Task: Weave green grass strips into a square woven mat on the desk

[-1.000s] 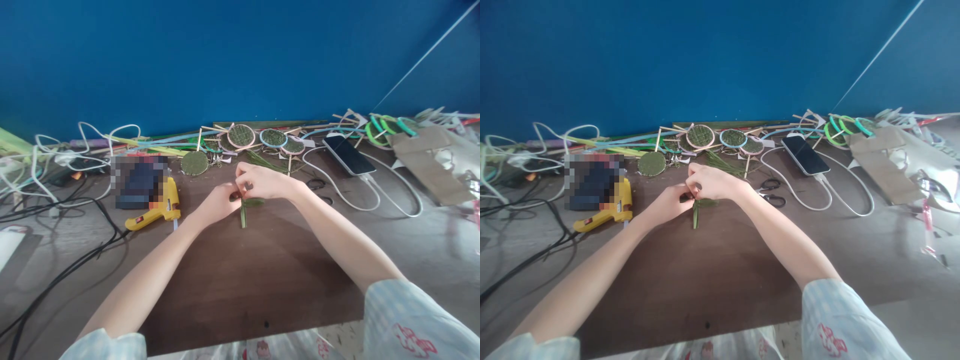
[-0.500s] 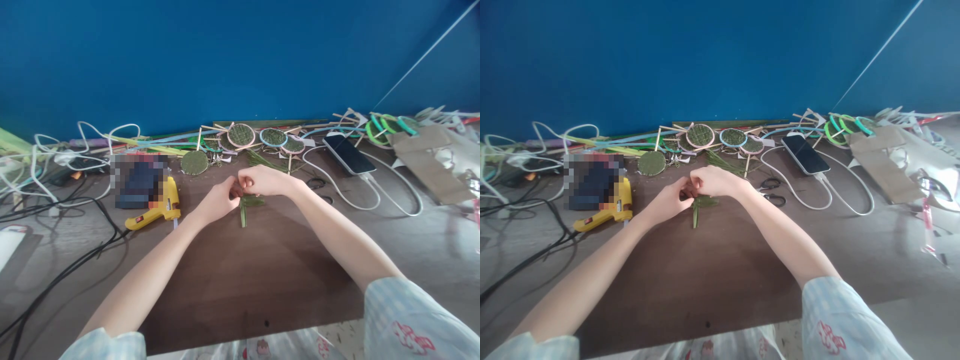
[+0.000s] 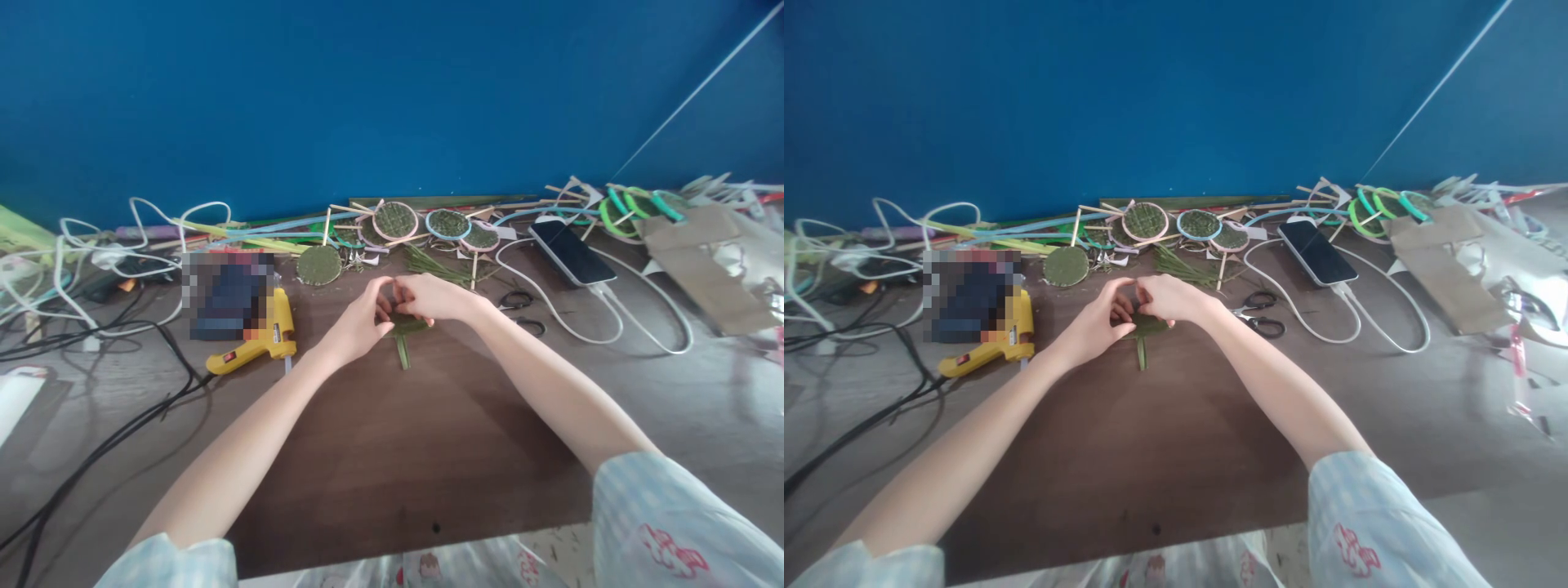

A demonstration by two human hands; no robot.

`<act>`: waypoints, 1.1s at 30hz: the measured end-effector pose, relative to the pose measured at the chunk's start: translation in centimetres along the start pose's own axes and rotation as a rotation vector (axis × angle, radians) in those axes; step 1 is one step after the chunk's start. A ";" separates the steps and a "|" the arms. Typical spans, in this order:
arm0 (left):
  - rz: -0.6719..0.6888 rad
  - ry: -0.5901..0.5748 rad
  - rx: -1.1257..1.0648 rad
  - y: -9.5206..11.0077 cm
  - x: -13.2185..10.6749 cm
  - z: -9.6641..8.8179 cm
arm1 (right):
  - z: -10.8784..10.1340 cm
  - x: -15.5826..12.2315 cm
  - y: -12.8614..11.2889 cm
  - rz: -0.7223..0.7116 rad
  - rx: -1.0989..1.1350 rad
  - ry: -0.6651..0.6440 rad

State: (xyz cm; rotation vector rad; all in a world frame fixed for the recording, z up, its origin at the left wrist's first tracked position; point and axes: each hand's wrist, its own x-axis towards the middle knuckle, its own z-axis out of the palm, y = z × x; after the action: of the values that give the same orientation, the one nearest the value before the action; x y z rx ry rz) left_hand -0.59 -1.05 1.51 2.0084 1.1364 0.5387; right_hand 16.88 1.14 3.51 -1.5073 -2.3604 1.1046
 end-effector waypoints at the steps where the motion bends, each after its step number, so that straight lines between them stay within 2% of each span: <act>1: 0.002 0.001 -0.002 -0.1 0.0 0.0 | 0.0 0.0 0.0 0.000 0.006 -0.004; 5: 0.018 0.024 0.034 -0.4 0.1 -0.1 | -0.2 -0.1 0.1 0.020 0.038 -0.047; 9: 0.071 0.073 0.188 -0.3 0.1 -0.3 | -0.5 -0.2 0.0 0.033 0.044 -0.082; 13: 0.053 0.094 0.269 -0.3 0.1 -0.4 | -0.8 -0.4 -0.4 0.090 0.007 -0.108; 19: 0.067 0.100 0.277 -0.6 0.2 -0.1 | -1.0 -0.4 -0.6 0.140 -0.005 -0.143; 33: 0.089 0.121 0.268 -0.9 0.2 0.2 | -0.6 -0.2 -0.1 0.118 -0.020 -0.152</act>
State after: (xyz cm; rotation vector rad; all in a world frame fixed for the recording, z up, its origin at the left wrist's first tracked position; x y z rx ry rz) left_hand -0.80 -0.64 0.63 2.2908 1.2506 0.5852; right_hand 17.18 1.31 4.06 -1.6436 -2.4128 1.2687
